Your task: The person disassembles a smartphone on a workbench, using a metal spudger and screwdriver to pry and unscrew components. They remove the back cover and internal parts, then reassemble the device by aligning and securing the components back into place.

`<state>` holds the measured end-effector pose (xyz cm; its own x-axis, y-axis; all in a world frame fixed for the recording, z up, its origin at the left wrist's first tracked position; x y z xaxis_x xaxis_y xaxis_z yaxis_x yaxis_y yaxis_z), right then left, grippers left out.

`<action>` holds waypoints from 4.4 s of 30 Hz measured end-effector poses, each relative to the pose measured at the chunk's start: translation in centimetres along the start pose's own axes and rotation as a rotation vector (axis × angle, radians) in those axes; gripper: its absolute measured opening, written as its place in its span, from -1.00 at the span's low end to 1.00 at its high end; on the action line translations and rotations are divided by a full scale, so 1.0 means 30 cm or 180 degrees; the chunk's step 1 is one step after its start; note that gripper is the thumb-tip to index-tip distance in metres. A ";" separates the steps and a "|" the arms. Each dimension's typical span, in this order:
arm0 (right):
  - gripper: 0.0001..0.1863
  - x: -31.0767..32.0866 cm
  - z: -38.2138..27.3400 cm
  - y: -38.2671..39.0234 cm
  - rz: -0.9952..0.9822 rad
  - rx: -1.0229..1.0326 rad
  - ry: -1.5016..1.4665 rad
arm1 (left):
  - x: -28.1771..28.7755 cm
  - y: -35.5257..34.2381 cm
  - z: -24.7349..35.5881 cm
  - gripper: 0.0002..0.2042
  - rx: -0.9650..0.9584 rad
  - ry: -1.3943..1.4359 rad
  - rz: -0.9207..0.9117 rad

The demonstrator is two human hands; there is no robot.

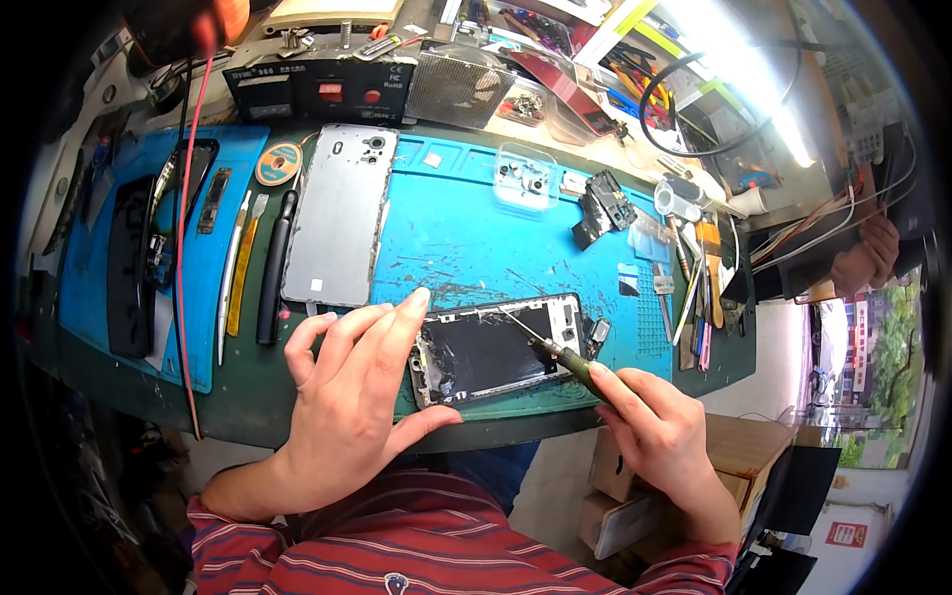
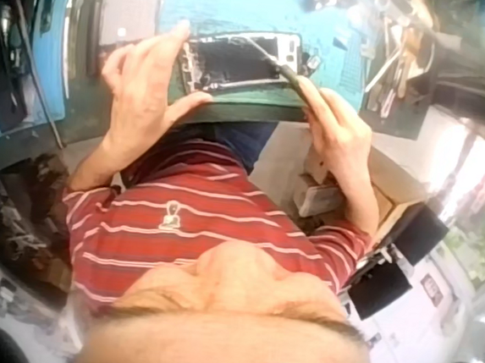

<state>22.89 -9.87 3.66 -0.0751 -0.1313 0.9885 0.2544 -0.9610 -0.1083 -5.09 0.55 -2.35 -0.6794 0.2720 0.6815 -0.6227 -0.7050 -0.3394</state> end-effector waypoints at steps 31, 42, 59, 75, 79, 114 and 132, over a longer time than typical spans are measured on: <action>-0.30 0.007 -0.011 0.004 -0.0073 -0.0095 -0.0104 | -0.003 0.001 -0.005 0.10 -0.0017 0.0012 0.0007; -0.33 0.003 -0.027 -0.015 -0.0079 0.0076 -0.0094 | -0.002 0.001 -0.003 0.10 0.0016 0.0012 -0.0006; -0.39 0.026 0.010 -0.060 -0.0192 0.0026 -0.0228 | 0.001 0.000 -0.006 0.09 0.0033 0.0052 -0.0016; -0.41 0.026 0.091 -0.143 -0.0277 0.0309 -0.0233 | -0.001 0.002 -0.007 0.10 0.0066 0.0044 0.0001; -0.40 0.024 0.087 -0.154 -0.0284 0.0369 -0.0266 | 0.000 -0.001 -0.007 0.09 0.0103 0.0054 -0.0019; -0.35 0.037 -0.092 0.108 -0.0822 0.0186 -0.2704 | 0.021 0.089 0.049 -0.82 -0.1462 0.0267 0.0567; -0.36 0.024 0.023 0.185 0.0383 -0.0892 -0.0177 | 0.036 0.056 0.084 -0.44 -0.0614 0.1124 -0.0286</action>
<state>24.92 -15.13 3.84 -0.0056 -0.2421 0.9702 -0.0183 -0.9701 -0.2421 -5.90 -2.00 -0.54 -0.6897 0.5585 0.4609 -0.7240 -0.5417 -0.4270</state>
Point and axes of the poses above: each hand's wrist, its own y-axis away from the middle knuckle, its own x-axis out of the back of the hand, z = x × y, the point moved 3 cm from there along -y, towards the middle knuckle, and after that the axes turned 13 degrees about y, right-handed, at the moved point
